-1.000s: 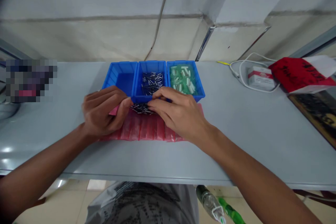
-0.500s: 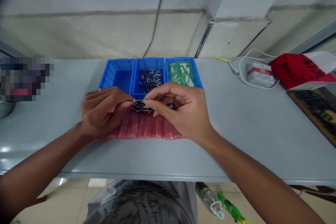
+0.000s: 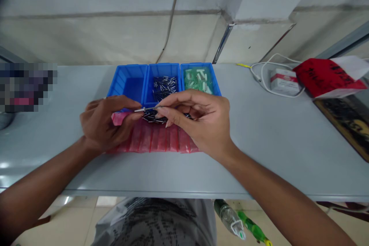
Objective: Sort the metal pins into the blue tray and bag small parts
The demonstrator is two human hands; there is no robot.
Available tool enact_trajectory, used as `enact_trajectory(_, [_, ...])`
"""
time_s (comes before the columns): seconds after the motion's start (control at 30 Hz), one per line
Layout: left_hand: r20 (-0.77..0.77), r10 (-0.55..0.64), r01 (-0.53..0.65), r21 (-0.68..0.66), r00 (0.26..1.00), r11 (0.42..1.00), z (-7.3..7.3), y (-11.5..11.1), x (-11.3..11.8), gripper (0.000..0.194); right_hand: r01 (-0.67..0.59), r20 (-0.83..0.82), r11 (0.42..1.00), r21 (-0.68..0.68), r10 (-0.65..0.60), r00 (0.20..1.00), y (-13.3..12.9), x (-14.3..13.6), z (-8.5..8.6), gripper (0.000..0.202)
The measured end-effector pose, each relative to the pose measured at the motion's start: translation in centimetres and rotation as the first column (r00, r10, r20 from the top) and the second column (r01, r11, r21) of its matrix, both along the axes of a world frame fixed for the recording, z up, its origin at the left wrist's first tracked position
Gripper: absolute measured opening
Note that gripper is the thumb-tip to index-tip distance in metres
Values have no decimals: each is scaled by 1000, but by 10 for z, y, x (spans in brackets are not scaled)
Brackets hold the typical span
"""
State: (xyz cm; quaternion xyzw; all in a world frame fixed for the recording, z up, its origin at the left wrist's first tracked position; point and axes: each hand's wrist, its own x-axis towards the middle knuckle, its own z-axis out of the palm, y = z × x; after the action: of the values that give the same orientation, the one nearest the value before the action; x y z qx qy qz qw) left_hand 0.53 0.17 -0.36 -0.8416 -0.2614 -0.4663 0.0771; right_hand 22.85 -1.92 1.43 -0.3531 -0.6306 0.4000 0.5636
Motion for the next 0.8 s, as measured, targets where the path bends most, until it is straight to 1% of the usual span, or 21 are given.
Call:
enact_trajectory(0.03, [2, -2, 2, 10, 1000, 1000, 0, 0, 0, 13, -5, -4, 1000, 3, 5, 1000, 0, 0, 0, 20])
enact_trajectory(0.13, [-33, -17, 18, 4, 999, 1000, 1, 0, 0, 4, -18, -1, 1000, 2, 18, 1000, 0, 0, -1, 20])
enact_trajectory(0.27, [-47, -20, 19, -30, 999, 999, 1, -1, -1, 17, -28, -1, 1000, -12, 28, 1000, -1, 0, -2, 19])
enact_trajectory(0.33, [-18, -23, 22, -42, 1000, 999, 1, -2, -1, 17, -30, -6, 1000, -7, 30, 1000, -1, 0, -2, 19])
enact_trajectory(0.43, [2, 33, -33, -63, 999, 997, 0, -4, 1, 14, -25, -11, 1000, -11, 25, 1000, 0, 1, -2, 18])
enact_trajectory(0.5, [-2, 77, -77, -36, 997, 996, -1, -5, 2, 12, -18, -10, 1000, -14, 18, 1000, 0, 1, -2, 19])
enact_trajectory(0.57, [-1, 90, -90, 10, 996, 996, -1, -6, 2, 12, -12, -5, 1000, -12, 12, 1000, 0, 1, -2, 19])
enact_trajectory(0.67, [-17, 74, -73, 14, 997, 997, -1, -5, 2, 11, -6, -2, 1000, -18, 6, 1000, -1, 0, -2, 19])
enact_trajectory(0.8, [-21, 8, -7, 21, 1000, 1000, 0, -1, 0, 6, -20, -25, 1000, -21, 20, 1000, -2, -1, -3, 17])
